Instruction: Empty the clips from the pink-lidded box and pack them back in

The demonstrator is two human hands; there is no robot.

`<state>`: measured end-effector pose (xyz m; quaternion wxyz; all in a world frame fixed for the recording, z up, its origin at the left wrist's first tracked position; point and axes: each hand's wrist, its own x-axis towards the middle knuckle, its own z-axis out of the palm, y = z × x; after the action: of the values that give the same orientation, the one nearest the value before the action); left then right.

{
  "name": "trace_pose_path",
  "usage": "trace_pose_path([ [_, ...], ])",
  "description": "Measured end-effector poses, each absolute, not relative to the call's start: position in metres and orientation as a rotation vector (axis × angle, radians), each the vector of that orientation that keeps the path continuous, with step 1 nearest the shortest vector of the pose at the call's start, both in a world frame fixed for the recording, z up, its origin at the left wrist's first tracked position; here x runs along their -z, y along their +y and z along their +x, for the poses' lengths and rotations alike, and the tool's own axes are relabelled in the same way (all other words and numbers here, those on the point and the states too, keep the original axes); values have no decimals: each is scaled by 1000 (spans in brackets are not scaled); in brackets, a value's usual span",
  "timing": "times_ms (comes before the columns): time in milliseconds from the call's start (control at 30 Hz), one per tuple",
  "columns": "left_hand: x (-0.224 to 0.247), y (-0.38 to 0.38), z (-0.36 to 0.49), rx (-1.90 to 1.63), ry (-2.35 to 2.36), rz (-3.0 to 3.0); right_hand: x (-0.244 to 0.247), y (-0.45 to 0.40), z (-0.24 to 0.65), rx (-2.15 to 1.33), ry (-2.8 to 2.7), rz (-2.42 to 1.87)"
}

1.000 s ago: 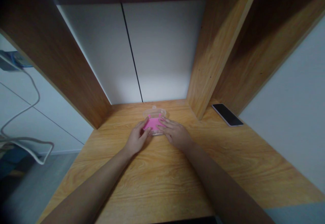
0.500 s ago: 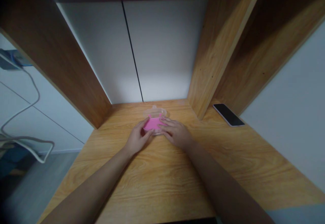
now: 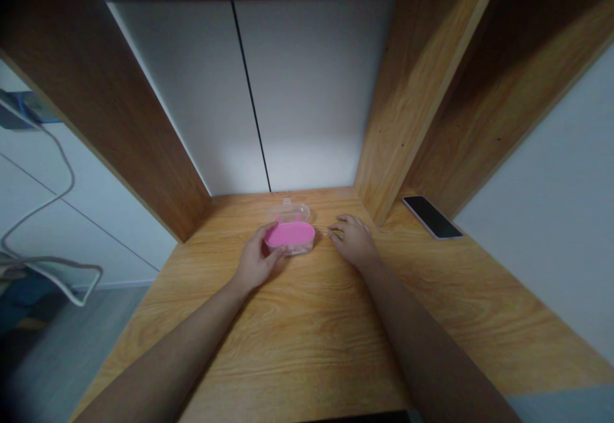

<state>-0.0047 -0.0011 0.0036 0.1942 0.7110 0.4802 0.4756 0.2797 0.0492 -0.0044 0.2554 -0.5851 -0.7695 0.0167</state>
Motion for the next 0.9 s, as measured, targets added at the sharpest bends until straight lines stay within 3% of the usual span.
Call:
trace_pose_path([
  [900, -1, 1, -6, -1354, 1355, 1952, 2, 41, 254, -135, -2202, -1361],
])
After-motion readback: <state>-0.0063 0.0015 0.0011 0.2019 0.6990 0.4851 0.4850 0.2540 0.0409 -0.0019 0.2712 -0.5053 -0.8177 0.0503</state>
